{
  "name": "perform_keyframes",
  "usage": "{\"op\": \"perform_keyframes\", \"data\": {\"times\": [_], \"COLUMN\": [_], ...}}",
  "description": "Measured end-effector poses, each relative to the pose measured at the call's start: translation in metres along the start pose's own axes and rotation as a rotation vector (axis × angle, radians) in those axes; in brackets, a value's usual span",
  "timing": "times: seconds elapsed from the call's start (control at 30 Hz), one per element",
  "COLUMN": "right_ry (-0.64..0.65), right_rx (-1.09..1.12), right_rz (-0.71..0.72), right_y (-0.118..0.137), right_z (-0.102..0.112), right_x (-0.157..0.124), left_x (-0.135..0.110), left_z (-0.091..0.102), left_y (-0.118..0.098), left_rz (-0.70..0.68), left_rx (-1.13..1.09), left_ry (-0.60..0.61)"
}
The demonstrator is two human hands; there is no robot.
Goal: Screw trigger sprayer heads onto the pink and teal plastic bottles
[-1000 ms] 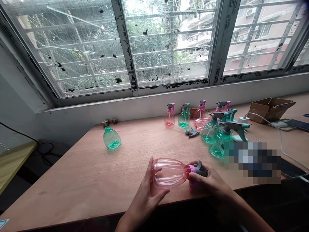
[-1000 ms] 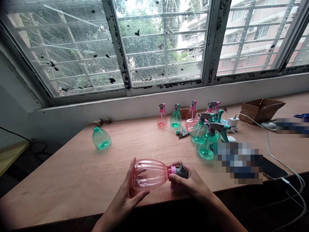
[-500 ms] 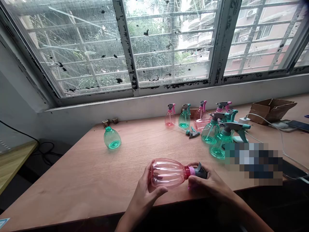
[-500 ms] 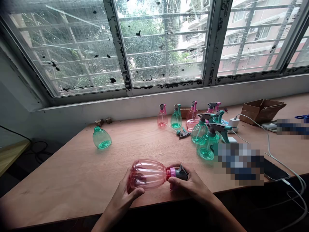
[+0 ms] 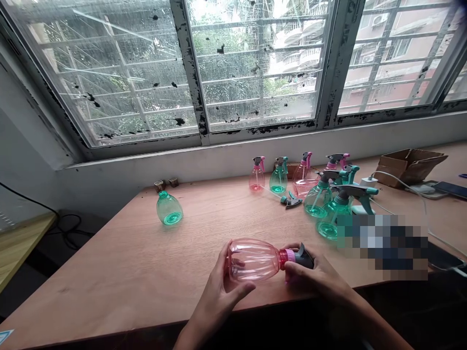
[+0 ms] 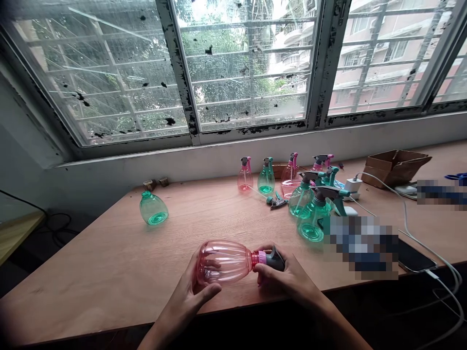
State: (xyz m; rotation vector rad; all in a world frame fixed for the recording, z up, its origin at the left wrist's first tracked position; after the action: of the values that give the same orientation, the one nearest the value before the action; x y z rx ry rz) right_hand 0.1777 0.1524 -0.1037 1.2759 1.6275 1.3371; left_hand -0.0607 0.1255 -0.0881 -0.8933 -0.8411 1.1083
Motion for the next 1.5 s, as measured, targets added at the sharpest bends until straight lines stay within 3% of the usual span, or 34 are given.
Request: {"op": "perform_keyframes", "data": {"times": [0.27,0.47,0.7,0.93,1.1,1.33,1.5], "right_ry": [-0.065,-0.026,-0.042,-0.035,-0.050,-0.012,-0.028], "right_rx": [0.160,0.087,0.093,0.098,0.085,0.049,0.067], "right_rz": [-0.049,-0.042,-0.047,-0.042,-0.034,-0.048,-0.037], "right_y": [-0.003,-0.005,-0.005,-0.007,-0.005,-0.005,-0.005], "right_z": [0.002,0.003,0.004,0.005,0.004,0.003,0.004], "right_x": [0.001,-0.001,0.000,0.000,0.000,-0.001,0.000], "left_x": [-0.004,-0.003,-0.002,-0.004,-0.003,-0.005,-0.003], "left_z": [-0.004,-0.004,-0.005,-0.005,-0.004,-0.005,-0.005], "left_y": [-0.006,0.006,-0.002,0.003,0.001,0.003,0.002], "left_rz": [-0.076,0.002,-0.066,-0.021,-0.094,-0.020,-0.063], "left_rx": [0.046,-0.061,-0.003,-0.051,0.042,-0.015,0.062], "left_ry": [0.025,0.056,0.054,0.066,0.036,0.073,0.039]}}
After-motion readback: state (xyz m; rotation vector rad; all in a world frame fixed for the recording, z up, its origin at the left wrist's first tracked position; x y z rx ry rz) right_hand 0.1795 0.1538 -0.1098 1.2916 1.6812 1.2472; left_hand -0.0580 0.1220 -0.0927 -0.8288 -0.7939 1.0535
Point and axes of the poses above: each hand's wrist, its own x-axis towards the middle knuckle, its own z-axis out of the back of the hand, y = z × x, the point moved 4 cm from there along x, towards the middle knuckle, and after that the axes turned 13 degrees about x, right-handed, at the moved point
